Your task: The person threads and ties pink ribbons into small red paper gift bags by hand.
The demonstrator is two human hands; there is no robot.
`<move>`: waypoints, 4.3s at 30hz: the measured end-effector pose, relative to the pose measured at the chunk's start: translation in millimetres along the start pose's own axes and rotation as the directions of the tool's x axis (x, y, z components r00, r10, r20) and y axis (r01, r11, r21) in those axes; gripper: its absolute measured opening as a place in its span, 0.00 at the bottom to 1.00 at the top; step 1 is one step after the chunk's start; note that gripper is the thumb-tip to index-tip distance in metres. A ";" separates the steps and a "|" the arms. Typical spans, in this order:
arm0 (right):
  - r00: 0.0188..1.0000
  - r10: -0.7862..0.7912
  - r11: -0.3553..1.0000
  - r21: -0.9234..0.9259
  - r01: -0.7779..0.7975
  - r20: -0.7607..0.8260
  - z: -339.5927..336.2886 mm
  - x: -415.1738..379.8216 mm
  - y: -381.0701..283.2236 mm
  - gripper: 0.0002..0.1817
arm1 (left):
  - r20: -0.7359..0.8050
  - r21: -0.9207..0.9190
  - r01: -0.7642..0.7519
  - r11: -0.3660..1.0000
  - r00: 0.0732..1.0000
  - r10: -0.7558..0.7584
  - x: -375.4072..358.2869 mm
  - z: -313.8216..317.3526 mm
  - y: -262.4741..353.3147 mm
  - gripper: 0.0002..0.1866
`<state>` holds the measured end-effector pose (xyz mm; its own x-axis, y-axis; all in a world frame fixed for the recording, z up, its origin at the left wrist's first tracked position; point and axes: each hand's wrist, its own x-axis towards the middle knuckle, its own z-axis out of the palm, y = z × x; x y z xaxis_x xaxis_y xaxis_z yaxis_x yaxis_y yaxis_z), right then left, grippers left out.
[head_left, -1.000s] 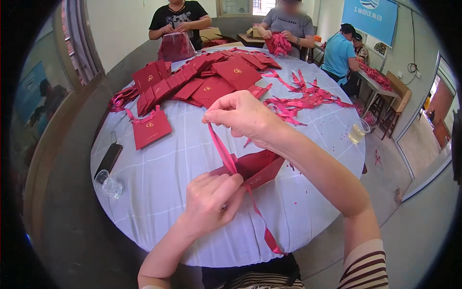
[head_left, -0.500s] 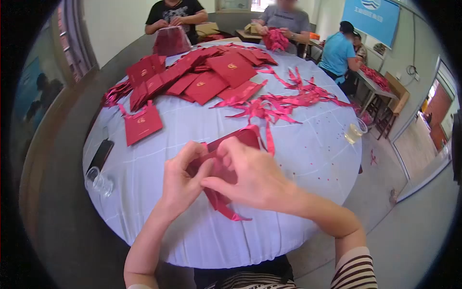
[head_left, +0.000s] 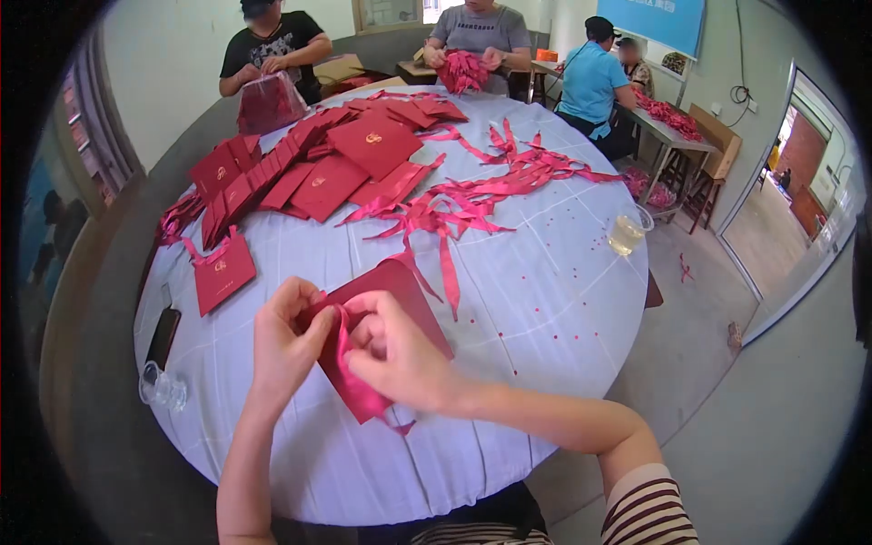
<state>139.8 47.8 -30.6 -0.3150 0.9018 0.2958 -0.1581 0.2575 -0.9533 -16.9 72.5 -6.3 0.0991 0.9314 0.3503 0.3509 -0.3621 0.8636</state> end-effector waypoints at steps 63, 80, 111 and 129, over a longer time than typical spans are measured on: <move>0.922 -0.340 0.797 -0.464 0.387 0.185 -95.1 19.6 -60.6 0.04 | 0.291 0.583 -0.364 0.726 0.928 0.231 -5.4 0.0 42.0 0.49; 0.994 -0.039 0.981 0.196 0.018 0.106 -69.1 14.7 -52.7 0.07 | 0.461 0.171 -0.308 0.936 0.865 0.200 5.0 -33.0 46.1 0.35; 0.993 -0.116 0.800 -0.595 0.082 -0.019 -26.0 -1.7 -25.5 0.06 | 0.258 -0.067 -0.005 0.998 0.966 0.022 9.9 -12.9 21.4 0.07; 0.975 -0.216 0.795 -0.588 0.151 -0.042 -19.6 -9.2 -25.5 0.05 | 0.094 0.129 -0.163 0.978 0.984 0.152 -11.7 3.0 40.2 0.08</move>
<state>165.1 39.7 -10.2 -0.2334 0.8388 0.4920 0.3771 0.5444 -0.7493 -1.2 47.1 23.2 0.2383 0.8651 0.4414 0.4476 -0.5011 0.7406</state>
